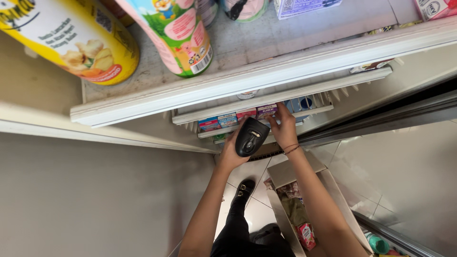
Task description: The person takes various small drink cartons and bottles from a cardboard box, scans them with a handheld scanner, and places them onto a refrigerator shelf.
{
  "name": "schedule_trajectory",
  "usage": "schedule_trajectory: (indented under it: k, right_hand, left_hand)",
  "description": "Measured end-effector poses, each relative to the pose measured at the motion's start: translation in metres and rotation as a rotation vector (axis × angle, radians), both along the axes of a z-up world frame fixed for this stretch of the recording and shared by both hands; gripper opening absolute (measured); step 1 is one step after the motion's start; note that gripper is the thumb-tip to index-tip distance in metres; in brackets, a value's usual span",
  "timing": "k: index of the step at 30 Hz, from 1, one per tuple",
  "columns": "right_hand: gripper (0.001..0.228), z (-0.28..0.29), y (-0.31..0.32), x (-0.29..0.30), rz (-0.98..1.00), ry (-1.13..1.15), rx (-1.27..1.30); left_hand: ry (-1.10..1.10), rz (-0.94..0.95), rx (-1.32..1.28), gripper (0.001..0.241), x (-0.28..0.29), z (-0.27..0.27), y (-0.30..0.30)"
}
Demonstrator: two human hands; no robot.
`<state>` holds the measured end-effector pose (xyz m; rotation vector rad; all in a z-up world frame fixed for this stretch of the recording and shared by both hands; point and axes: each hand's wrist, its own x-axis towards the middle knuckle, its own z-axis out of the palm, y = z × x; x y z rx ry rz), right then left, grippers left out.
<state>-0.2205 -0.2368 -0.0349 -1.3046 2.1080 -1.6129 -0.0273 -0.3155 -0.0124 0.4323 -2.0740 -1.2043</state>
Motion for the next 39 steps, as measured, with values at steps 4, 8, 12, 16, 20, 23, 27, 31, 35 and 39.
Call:
schedule_trajectory:
  k: [4,8,12,16,20,23,27,31,35,39]
  right_hand:
    - [0.044,0.002,-0.001,0.001,0.008,-0.057,0.043]
    - [0.045,0.004,-0.002,0.001,0.026,-0.018,0.023]
    - [0.045,0.014,0.001,0.003,0.001,-0.039,0.082]
    - [0.06,0.027,0.019,0.009,-0.065,0.073,-0.032]
    - [0.051,0.01,0.07,0.024,-0.276,0.055,-0.103]
    - [0.043,-0.028,0.13,0.042,-0.451,-0.095,-0.043]
    - [0.043,-0.089,0.223,0.085,-0.654,-0.202,0.112]
    - [0.044,-0.135,0.312,0.139,-0.776,-0.408,0.284]
    - [0.042,-0.169,0.377,0.19,-0.907,-0.51,0.441]
    - [0.043,-0.208,0.413,0.217,-1.019,-0.645,0.383]
  left_hand:
    - [-0.049,0.007,0.107,0.095,-0.004,0.002,-0.001]
    - [-0.029,0.003,0.073,0.093,-0.005,-0.003,-0.001]
    - [-0.031,0.034,0.057,0.088,-0.002,-0.017,0.006]
    - [-0.055,0.026,0.051,0.049,-0.001,-0.046,0.024]
    - [-0.125,-0.098,0.186,0.035,-0.006,-0.071,0.058]
    - [-0.275,-0.231,0.27,0.038,-0.012,-0.089,0.092]
    - [-0.339,-0.404,0.298,0.034,-0.02,-0.106,0.13]
    - [-0.469,-0.618,0.295,0.031,-0.031,-0.107,0.161]
    - [-0.515,-0.779,0.181,0.031,-0.05,-0.118,0.187]
    - [-0.6,-0.883,0.115,0.032,-0.072,-0.147,0.213]
